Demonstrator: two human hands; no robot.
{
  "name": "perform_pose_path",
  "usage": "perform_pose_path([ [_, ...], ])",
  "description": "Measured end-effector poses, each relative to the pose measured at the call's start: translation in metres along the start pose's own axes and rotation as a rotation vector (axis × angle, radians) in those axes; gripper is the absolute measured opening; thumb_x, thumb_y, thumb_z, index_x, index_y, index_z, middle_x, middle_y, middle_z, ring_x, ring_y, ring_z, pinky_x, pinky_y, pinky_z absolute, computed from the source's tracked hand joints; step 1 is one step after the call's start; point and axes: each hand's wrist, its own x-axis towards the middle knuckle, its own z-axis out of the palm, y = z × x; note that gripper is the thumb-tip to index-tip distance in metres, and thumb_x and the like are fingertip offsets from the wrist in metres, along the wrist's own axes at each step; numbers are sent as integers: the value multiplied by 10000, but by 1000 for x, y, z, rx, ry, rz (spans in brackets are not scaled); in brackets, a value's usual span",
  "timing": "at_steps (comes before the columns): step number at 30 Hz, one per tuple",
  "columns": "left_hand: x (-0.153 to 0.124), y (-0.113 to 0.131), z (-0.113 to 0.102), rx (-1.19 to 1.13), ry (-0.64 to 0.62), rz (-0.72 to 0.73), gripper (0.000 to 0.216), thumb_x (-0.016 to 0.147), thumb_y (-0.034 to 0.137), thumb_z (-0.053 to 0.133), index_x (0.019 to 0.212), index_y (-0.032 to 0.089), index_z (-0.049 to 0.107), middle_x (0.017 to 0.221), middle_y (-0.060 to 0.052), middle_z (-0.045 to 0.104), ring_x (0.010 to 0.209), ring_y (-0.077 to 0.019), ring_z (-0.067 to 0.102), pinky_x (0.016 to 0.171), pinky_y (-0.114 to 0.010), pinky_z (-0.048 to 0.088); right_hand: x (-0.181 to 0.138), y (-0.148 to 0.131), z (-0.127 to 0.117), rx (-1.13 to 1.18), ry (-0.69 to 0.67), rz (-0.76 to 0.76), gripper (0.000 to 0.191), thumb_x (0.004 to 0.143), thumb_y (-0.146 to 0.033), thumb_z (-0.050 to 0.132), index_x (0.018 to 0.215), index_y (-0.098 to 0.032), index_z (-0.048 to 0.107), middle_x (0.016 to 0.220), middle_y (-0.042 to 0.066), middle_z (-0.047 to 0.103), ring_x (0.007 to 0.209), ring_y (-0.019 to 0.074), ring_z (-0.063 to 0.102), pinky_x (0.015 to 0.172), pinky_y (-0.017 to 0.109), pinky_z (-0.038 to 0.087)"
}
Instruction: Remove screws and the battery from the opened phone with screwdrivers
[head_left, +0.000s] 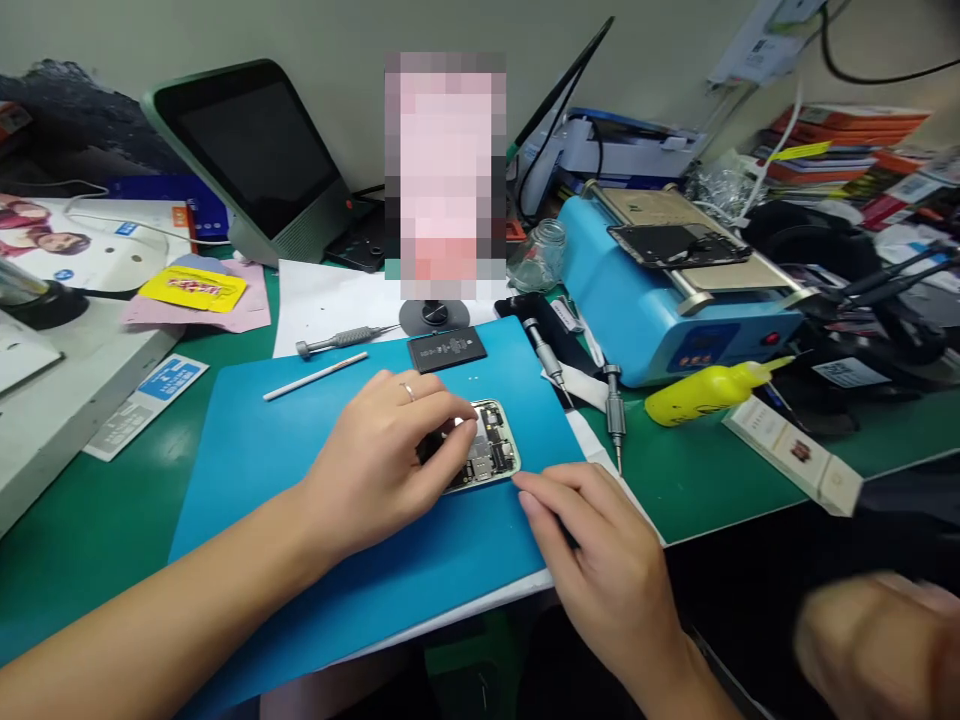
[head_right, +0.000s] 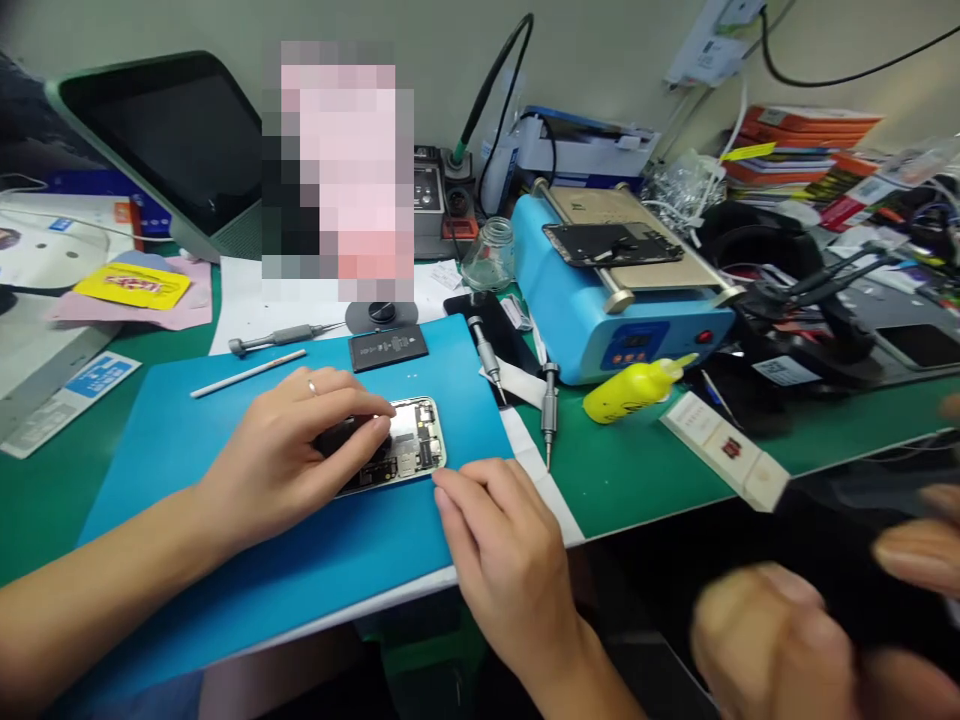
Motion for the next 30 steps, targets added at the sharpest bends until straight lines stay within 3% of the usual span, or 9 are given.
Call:
perform_pose_path([
  [30, -8, -1, 3, 25, 36, 1, 164, 1079, 226, 597, 984, 213, 730, 880, 8, 730, 802, -157, 652, 775, -334, 443, -12, 2, 9, -73, 25, -20, 182, 1042, -138, 621, 1141, -174, 769, 946, 44, 737, 862, 144, 674, 754, 284, 573],
])
